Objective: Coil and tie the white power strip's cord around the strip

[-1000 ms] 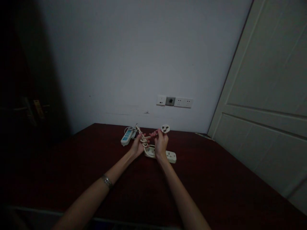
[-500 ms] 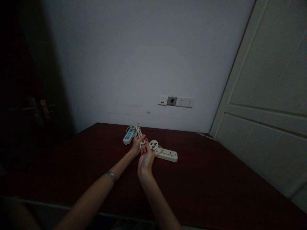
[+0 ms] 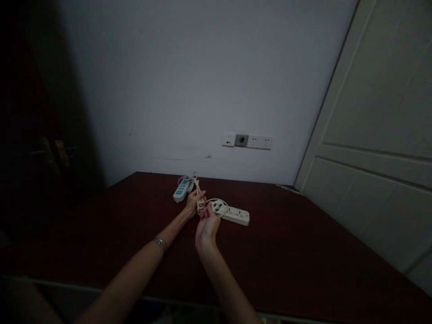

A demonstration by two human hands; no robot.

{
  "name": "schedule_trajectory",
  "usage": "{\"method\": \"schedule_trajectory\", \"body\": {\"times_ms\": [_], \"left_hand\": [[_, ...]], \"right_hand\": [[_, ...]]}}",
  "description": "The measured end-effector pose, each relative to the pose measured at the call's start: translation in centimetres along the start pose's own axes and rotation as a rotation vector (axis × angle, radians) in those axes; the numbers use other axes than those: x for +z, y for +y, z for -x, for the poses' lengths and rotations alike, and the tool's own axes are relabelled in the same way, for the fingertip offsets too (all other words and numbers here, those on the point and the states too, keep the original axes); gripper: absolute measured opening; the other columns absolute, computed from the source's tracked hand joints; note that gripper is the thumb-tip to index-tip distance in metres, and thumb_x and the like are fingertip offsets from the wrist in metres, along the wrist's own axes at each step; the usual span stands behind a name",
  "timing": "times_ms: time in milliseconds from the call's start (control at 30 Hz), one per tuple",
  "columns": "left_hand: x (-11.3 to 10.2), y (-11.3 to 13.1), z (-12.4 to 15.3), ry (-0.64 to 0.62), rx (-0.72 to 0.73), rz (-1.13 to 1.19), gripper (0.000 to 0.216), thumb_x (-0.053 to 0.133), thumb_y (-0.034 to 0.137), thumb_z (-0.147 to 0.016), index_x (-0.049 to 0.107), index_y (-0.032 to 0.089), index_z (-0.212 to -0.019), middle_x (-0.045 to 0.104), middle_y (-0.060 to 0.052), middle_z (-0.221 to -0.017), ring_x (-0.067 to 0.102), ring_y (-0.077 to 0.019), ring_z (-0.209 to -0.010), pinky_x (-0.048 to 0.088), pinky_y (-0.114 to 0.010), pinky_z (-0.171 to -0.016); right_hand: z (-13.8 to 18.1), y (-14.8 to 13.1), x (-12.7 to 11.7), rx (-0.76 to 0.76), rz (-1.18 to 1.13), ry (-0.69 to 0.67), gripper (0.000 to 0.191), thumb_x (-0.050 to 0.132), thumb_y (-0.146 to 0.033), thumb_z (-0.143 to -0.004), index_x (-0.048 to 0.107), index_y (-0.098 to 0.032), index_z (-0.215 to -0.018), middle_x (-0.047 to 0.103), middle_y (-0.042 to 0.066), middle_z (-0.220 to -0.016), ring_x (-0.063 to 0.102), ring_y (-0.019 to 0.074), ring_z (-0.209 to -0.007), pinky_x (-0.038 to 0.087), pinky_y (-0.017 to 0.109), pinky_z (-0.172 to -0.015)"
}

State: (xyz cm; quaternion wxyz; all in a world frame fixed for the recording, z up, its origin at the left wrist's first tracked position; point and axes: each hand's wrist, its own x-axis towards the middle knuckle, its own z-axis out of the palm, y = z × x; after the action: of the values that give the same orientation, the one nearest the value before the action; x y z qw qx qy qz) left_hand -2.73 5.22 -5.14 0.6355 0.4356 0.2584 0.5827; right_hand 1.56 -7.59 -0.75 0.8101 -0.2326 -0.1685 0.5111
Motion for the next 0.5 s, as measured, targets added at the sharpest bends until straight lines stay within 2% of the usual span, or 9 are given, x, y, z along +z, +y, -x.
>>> {"method": "schedule_trajectory", "body": {"times_ms": [133, 267, 400, 500], "left_hand": [[0.3, 0.2, -0.1, -0.063, -0.089, 0.055, 0.039, 0.069, 0.046, -0.065, 0.048, 0.016, -0.079, 0.055, 0.003, -0.049, 0.044, -0.0078, -0.033, 0.027, -0.017, -0.033], [0.6, 0.7, 0.6, -0.214, -0.212, 0.133, 0.035, 0.06, 0.047, -0.074, 0.053, 0.014, -0.082, 0.051, 0.002, -0.051, 0.045, -0.0084, -0.039, 0.029, -0.018, -0.036], [0.8, 0.8, 1.4, -0.357, -0.33, 0.173, 0.027, 0.058, 0.036, -0.076, 0.057, 0.011, -0.085, 0.06, -0.008, -0.063, 0.054, -0.0138, -0.05, 0.038, -0.023, -0.046], [0.7, 0.9, 1.7, -0.412, -0.368, 0.195, 0.032, 0.054, 0.04, -0.077, 0.059, 0.01, -0.086, 0.061, -0.011, -0.065, 0.058, -0.0187, -0.057, 0.041, -0.028, -0.053]], "right_hand": [[-3.6, -3.2, -0.9, 0.058, 0.016, -0.031, 0.032, 0.055, -0.026, -0.081, 0.03, -0.019, -0.061, 0.028, -0.01, -0.05, 0.032, 0.0049, -0.043, 0.04, 0.02, -0.051], [-8.0, -6.3, -2.4, 0.102, 0.038, -0.005, 0.031, 0.041, -0.023, -0.089, 0.029, -0.019, -0.061, 0.027, -0.01, -0.047, 0.029, 0.0045, -0.038, 0.042, 0.021, -0.052], [-10.7, -7.0, -3.8, 0.09, 0.06, 0.021, 0.033, 0.037, -0.02, -0.092, 0.026, -0.019, -0.06, 0.024, -0.011, -0.044, 0.026, 0.0038, -0.035, 0.038, 0.018, -0.046], [-12.0, -6.6, -4.5, 0.063, 0.076, 0.009, 0.035, 0.042, -0.024, -0.09, 0.025, -0.019, -0.06, 0.023, -0.011, -0.044, 0.025, 0.0035, -0.035, 0.035, 0.016, -0.043]]}}
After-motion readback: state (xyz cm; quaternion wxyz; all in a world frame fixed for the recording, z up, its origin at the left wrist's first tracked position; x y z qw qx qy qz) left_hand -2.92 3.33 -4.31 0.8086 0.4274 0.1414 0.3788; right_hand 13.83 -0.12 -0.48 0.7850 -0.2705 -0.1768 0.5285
